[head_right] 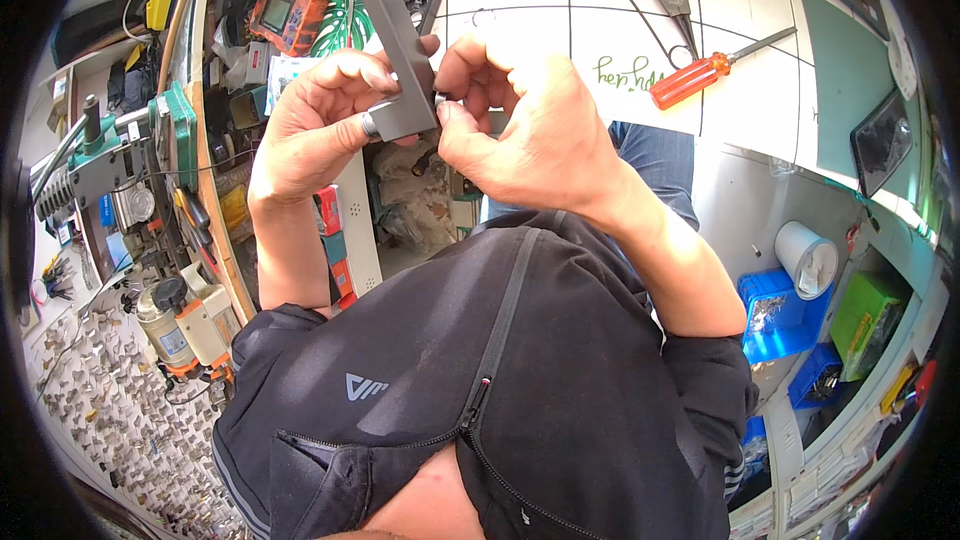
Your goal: The person assembles a small mechanical device by inserting a cylindrical component into a metal bracket, attaching a small metal piece, and securing it with a screw. The person repeatedly handles and reassembles the components on a cluttered workbench.
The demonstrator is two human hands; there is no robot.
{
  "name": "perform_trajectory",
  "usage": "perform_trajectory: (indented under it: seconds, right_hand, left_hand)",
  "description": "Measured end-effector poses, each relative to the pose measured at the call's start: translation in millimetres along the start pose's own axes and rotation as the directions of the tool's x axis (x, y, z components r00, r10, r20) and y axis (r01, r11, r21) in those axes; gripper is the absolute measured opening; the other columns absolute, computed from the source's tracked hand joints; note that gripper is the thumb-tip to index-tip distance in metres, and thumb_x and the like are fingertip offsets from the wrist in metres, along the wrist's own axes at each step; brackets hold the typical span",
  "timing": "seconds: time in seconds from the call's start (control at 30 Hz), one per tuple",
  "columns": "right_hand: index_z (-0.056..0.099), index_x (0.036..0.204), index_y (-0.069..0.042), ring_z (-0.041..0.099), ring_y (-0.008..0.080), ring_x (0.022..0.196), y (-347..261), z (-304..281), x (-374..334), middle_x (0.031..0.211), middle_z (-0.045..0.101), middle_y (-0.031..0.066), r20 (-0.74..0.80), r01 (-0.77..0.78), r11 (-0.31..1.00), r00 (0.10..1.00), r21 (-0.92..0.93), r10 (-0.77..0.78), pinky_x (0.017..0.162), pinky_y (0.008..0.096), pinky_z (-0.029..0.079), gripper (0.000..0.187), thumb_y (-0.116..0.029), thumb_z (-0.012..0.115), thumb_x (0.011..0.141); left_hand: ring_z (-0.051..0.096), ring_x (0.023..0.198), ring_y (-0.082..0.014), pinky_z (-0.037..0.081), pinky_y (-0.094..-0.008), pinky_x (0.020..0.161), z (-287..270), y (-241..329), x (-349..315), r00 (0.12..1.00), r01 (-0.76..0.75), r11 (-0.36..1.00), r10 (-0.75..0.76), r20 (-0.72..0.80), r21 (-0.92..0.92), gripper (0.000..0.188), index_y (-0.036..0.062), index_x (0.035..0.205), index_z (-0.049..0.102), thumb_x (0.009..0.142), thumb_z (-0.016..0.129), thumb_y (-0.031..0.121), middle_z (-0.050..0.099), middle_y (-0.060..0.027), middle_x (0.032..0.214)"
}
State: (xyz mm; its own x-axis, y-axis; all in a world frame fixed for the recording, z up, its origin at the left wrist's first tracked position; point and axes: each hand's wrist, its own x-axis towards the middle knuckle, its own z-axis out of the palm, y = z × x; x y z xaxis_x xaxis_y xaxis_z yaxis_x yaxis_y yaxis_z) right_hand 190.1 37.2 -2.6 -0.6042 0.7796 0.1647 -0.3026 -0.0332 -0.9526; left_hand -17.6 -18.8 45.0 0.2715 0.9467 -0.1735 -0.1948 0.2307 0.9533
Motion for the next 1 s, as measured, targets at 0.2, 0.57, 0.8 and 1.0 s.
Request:
perform_trajectory:
  seconds: [0.2, 0.57, 0.8, 1.0]
  right_hand:
    - [0.06, 0.101, 0.006, 0.053, 0.0058, 0.073, -0.4, -4.9, 0.6, 0.081, 0.06, 0.0044, -0.053, -0.11, 0.939, 0.989, 0.325, 0.135, 0.064, 0.0212, 0.045, 0.018, -0.001, 0.054, 0.086]
    - [0.059, 0.102, 0.004, 0.058, 0.0101, 0.064, -2.2, -5.3, -2.4, 0.082, 0.061, 0.0076, -0.017, -0.178, 0.742, 0.969, 0.646, 0.247, 0.061, 0.0239, 0.048, 0.019, -0.013, 0.058, 0.092]
    - [0.059, 0.104, 0.003, 0.061, 0.0097, 0.071, -10.0, 1.0, -10.8, 0.089, 0.064, 0.008, -0.072, -0.039, 0.842, 0.993, 0.538, 0.092, 0.067, 0.0223, 0.051, 0.017, -0.007, 0.062, 0.09]
    - [0.056, 0.104, 0.003, 0.06, 0.0085, 0.071, -10.2, 7.9, -13.9, 0.09, 0.062, 0.0088, -0.126, 0.06, 0.873, 0.992, 0.484, 0.001, 0.066, 0.0218, 0.051, 0.014, -0.001, 0.057, 0.091]
  left_hand:
    - [0.054, 0.118, -0.0314, 0.056, -0.0366, 0.083, -0.1, -1.7, 2.7, 0.999, -0.04, 0.996, 0.043, 0.033, -0.084, 0.024, 0.0032, 0.108, 0.059, 0.084, 0.064, 0.0, 0.04, -0.027, 0.139]
    - [0.051, 0.119, -0.0411, 0.062, -0.0423, 0.069, -2.8, -9.2, 3.8, 0.995, -0.006, 0.927, 0.042, 0.088, -0.376, 0.024, 0.0053, 0.099, 0.056, 0.081, 0.063, -0.008, 0.036, -0.0296, 0.139]
    - [0.055, 0.114, -0.0411, 0.063, -0.0419, 0.063, -3.8, -10.2, 4.5, 0.991, -0.027, 0.934, 0.072, 0.113, -0.355, 0.021, 0.0062, 0.094, 0.053, 0.083, 0.057, -0.011, 0.037, -0.0306, 0.138]
    - [0.055, 0.114, -0.0411, 0.062, -0.0405, 0.063, -6.1, -12.0, 4.4, 0.989, -0.028, 0.95, 0.072, 0.132, -0.31, 0.022, 0.0061, 0.097, 0.052, 0.083, 0.056, -0.011, 0.036, -0.0312, 0.138]
